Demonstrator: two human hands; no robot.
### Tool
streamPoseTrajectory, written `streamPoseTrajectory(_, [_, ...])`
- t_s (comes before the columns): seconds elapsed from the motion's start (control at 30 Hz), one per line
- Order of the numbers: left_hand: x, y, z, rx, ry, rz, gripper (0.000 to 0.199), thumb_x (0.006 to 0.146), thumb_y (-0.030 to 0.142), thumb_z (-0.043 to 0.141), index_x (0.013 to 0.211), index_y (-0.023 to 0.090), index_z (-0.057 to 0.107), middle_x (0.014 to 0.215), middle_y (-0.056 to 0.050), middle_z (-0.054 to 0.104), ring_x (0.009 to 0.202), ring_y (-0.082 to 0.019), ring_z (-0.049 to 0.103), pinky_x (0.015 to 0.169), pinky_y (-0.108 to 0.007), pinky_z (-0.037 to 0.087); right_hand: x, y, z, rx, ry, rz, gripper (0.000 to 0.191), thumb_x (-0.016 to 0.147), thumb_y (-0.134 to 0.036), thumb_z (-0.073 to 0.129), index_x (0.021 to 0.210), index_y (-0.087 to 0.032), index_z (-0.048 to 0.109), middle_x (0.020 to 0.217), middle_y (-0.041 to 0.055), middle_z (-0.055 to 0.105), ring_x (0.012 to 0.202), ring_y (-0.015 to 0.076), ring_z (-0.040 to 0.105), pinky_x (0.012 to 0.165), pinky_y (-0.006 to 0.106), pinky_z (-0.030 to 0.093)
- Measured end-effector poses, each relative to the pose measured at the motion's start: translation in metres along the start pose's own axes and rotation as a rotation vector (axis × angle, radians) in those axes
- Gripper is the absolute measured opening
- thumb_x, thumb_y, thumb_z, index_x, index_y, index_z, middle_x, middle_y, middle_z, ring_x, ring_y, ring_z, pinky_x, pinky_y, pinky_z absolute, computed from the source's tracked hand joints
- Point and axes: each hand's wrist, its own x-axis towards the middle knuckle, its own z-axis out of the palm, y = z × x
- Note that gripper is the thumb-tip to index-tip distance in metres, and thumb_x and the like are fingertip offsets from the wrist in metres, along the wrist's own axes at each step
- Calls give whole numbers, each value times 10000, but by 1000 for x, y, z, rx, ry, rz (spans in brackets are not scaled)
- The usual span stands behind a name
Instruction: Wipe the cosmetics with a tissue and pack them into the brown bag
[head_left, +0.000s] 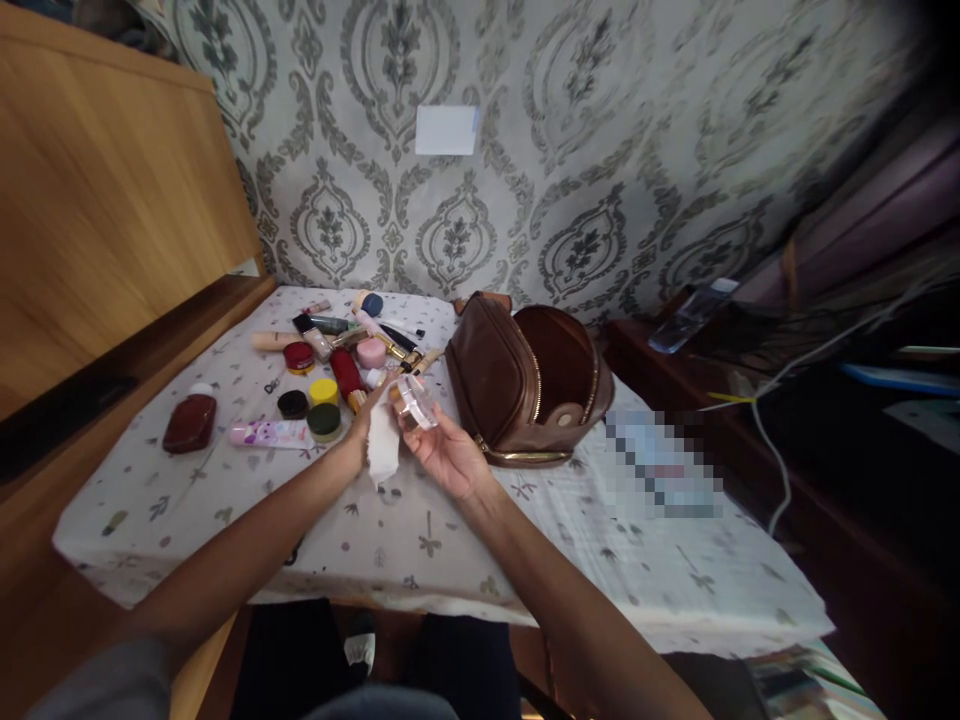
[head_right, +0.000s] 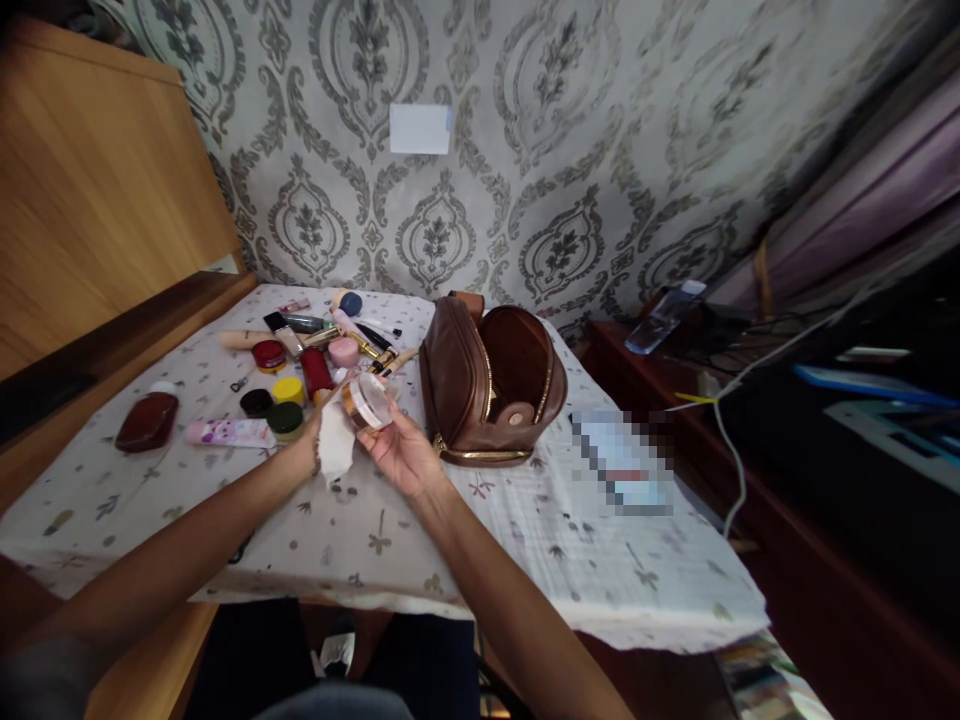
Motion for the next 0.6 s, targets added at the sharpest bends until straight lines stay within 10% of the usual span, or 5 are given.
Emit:
streamPoseTrajectory(0.17, [-13, 2, 5, 70, -80, 72, 652, 906, 723, 431, 1188, 187, 674, 1181, -111, 717, 1247, -307, 591, 1086, -438, 456, 5, -1, 0, 31, 68, -135, 299, 850, -83, 691, 1110, -228, 665, 933, 6, 769, 912, 145, 713, 828, 268, 619])
streamPoseTrajectory(0.33, [-23, 12, 4, 218, -249, 150, 952, 724, 645, 749, 1481, 205, 374, 1391, -125, 563, 1301, -318, 527, 1114, -453, 420, 3, 0, -4, -85, 113, -204, 219, 779, -122, 778, 927, -239, 668, 842, -42, 752, 714, 89, 682, 669, 175, 587])
streamPoseTrajectory(0.6, [-19, 18, -1, 458, -261, 305, 804, 833, 462, 711, 1508, 224, 345, 1517, -125, 434, 1394, -311, 429, 1157, -451, 368, -6, 3, 2, -442, 181, -299, 478, 730, -640, 738, 957, -221, 705, 877, 9, 748, 828, 173, 673, 687, 257, 512])
